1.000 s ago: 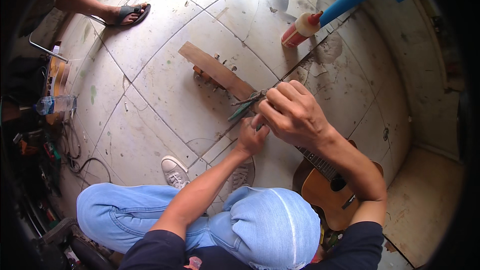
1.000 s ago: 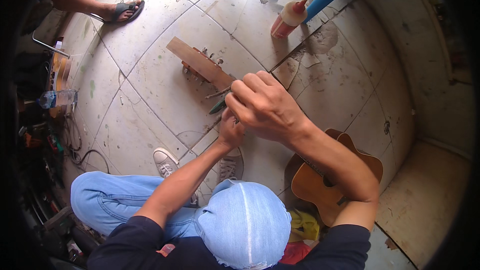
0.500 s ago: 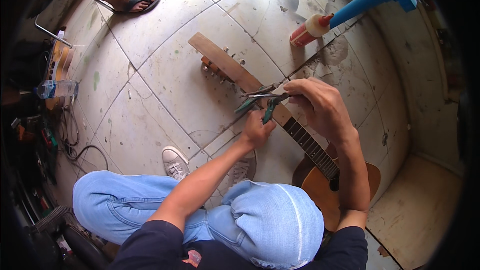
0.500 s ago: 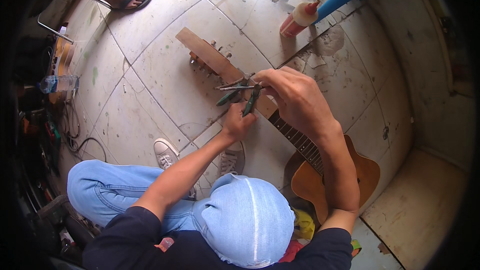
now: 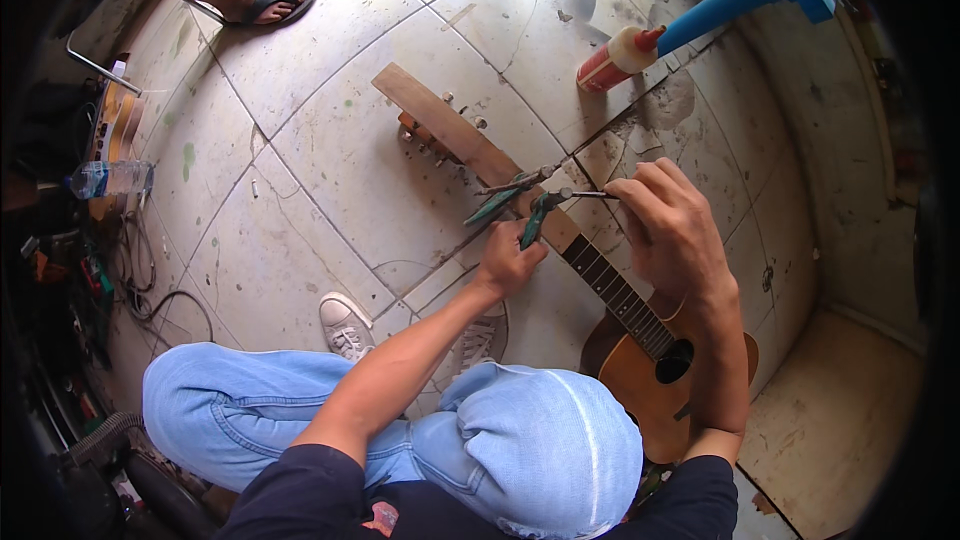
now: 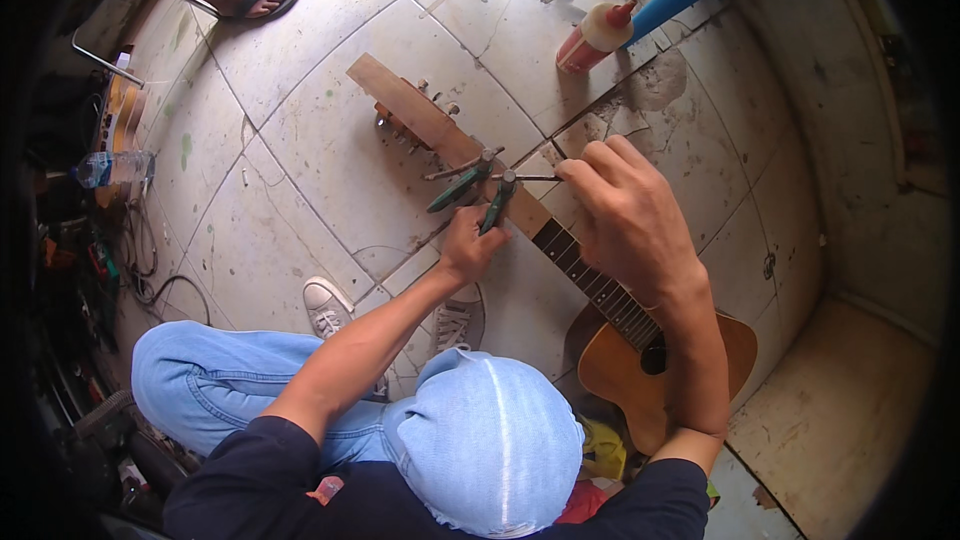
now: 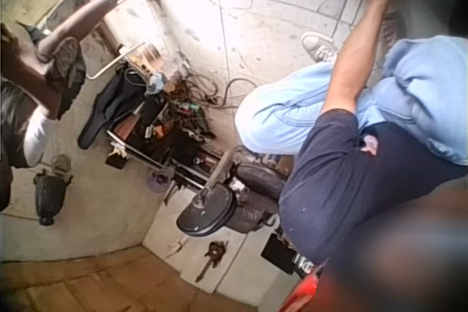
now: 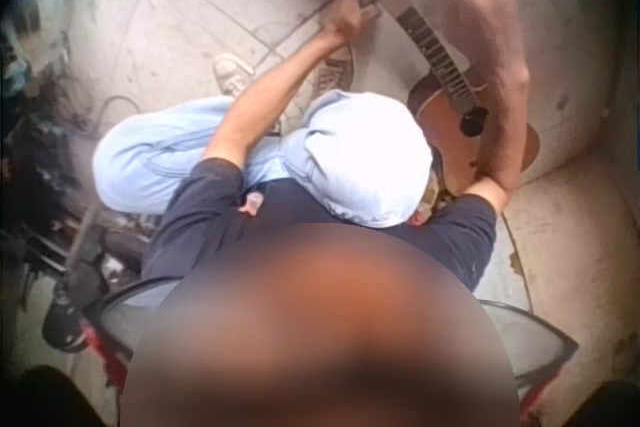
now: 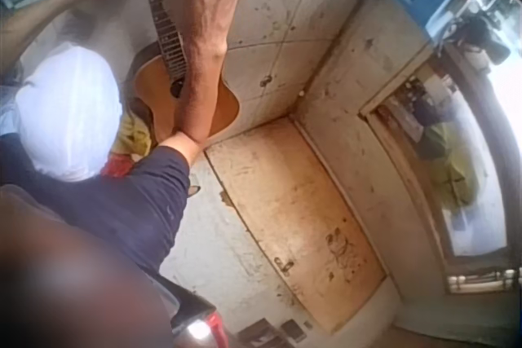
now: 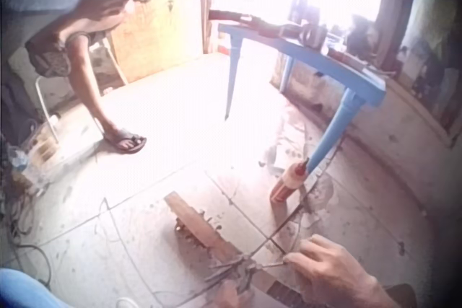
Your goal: The person sits on the floor and uses a green C-clamp to secure a wooden block against the headstock of an acoustic guitar. They tighten the clamp, adjust the position of the wood and guitar, and then remove the clamp to inspect the headstock area.
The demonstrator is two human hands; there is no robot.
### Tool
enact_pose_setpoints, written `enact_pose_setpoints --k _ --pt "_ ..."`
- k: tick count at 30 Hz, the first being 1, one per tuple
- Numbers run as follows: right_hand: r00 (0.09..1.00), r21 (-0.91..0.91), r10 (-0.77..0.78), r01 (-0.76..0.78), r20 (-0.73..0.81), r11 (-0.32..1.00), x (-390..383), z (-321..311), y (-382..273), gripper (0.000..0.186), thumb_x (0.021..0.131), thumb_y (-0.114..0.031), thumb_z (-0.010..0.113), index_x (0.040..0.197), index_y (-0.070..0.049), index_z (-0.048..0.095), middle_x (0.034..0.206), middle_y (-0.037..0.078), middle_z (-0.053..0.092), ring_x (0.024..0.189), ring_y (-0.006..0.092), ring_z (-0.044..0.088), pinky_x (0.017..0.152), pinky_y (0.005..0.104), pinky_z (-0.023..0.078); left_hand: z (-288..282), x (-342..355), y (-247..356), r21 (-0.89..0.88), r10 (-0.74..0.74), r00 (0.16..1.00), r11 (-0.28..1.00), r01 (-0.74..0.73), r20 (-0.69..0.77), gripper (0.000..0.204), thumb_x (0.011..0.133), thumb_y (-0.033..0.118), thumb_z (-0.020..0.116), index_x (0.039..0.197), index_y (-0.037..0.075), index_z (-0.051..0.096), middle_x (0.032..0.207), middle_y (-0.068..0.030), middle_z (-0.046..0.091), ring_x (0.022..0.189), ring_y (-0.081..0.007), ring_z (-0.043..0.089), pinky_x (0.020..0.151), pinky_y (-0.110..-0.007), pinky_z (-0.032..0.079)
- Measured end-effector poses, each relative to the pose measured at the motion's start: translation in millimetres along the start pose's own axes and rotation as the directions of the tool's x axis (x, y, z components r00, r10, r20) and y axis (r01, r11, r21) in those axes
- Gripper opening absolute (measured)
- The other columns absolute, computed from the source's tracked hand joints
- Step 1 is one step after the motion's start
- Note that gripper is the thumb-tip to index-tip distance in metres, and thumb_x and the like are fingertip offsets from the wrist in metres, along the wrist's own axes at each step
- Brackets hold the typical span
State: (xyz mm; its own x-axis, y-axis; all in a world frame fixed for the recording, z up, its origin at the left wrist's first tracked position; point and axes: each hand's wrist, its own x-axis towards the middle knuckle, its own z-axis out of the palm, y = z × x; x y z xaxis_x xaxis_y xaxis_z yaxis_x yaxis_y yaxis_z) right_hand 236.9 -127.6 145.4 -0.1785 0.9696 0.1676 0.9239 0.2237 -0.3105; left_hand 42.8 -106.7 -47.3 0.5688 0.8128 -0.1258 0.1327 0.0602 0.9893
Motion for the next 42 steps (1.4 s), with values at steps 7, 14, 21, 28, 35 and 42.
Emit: enact_pose_setpoints --k 7,14,21,28,35,42 --pt "0.987 -0.314 0.078 -0.031 0.139 0.949 19.6 21.6 -19.9 0.037 0.089 -0.032 0.073 0.067 -0.006 0.058 0.063 0.010 0.059 0.063 0.0274 0.063 0.070 0.0394 0.049 5.5 -0.7 5.8 0.013 -0.060 0.998 0.998 0.061 -0.029 0.028 0.079 0.022 0.060 0.070 -0.004 0.054 0.063 -0.0254 0.053 0.056 -0.0364 0.058 0.058 -0.045 0.044" --pt "0.875 -0.310 0.474 -0.479 -0.097 0.822 10.3 43.1 -58.2 0.037 0.089 -0.036 0.074 0.070 -0.007 0.063 0.063 0.010 0.064 0.055 0.0332 0.064 0.052 0.0439 0.047 6.0 -3.0 6.4 0.009 -0.098 0.993 0.995 0.099 -0.058 0.025 0.079 0.018 0.058 0.070 -0.004 0.053 0.065 -0.0278 0.054 0.060 -0.0407 0.061 0.059 -0.048 0.045" --pt "0.886 0.468 -0.028 -0.218 0.463 0.857 56.9 10.5 25.0 0.051 0.089 -0.051 0.075 0.091 0.000 0.071 0.077 0.012 0.069 0.071 0.0203 0.066 0.064 0.0363 0.049 -2.5 3.7 1.2 -0.097 -0.082 0.992 0.991 0.090 0.091 0.029 0.074 0.022 0.065 0.069 -0.003 0.051 0.060 -0.0119 0.048 0.059 -0.0169 0.048 0.058 -0.039 0.039" --pt "0.650 0.607 -0.071 -0.658 0.756 0.446 68.9 33.6 47.2 0.046 0.092 -0.044 0.074 0.099 0.001 0.073 0.088 0.002 0.070 0.087 0.0102 0.060 0.081 0.0277 0.046 -15.3 12.4 -8.4 -0.142 -0.115 0.948 0.976 0.163 0.296 0.032 0.071 0.027 0.072 0.067 0.003 0.052 0.063 -0.0028 0.049 0.063 -0.0144 0.048 0.060 -0.033 0.038" --pt "0.728 0.727 -0.043 -0.675 0.684 0.128 43.1 64.3 32.2 0.025 0.089 -0.023 0.075 0.091 0.002 0.073 0.086 0.007 0.072 0.085 0.0130 0.065 0.080 0.0277 0.049 -6.6 9.3 -6.5 -0.078 -0.063 0.977 0.994 0.080 0.206 0.026 0.070 0.021 0.067 0.068 0.001 0.051 0.062 -0.0059 0.049 0.061 -0.0145 0.050 0.059 -0.036 0.040" --pt "0.768 0.795 0.203 -0.583 0.607 -0.171 31.1 72.6 4.5 0.017 0.090 -0.016 0.074 0.085 0.000 0.070 0.079 0.005 0.066 0.073 0.0128 0.060 0.073 0.0281 0.048 -0.9 2.3 3.0 -0.059 -0.059 0.996 0.996 0.062 0.064 0.022 0.072 0.016 0.062 0.067 -0.001 0.048 0.059 -0.0133 0.043 0.055 -0.0205 0.047 0.056 -0.038 0.040"
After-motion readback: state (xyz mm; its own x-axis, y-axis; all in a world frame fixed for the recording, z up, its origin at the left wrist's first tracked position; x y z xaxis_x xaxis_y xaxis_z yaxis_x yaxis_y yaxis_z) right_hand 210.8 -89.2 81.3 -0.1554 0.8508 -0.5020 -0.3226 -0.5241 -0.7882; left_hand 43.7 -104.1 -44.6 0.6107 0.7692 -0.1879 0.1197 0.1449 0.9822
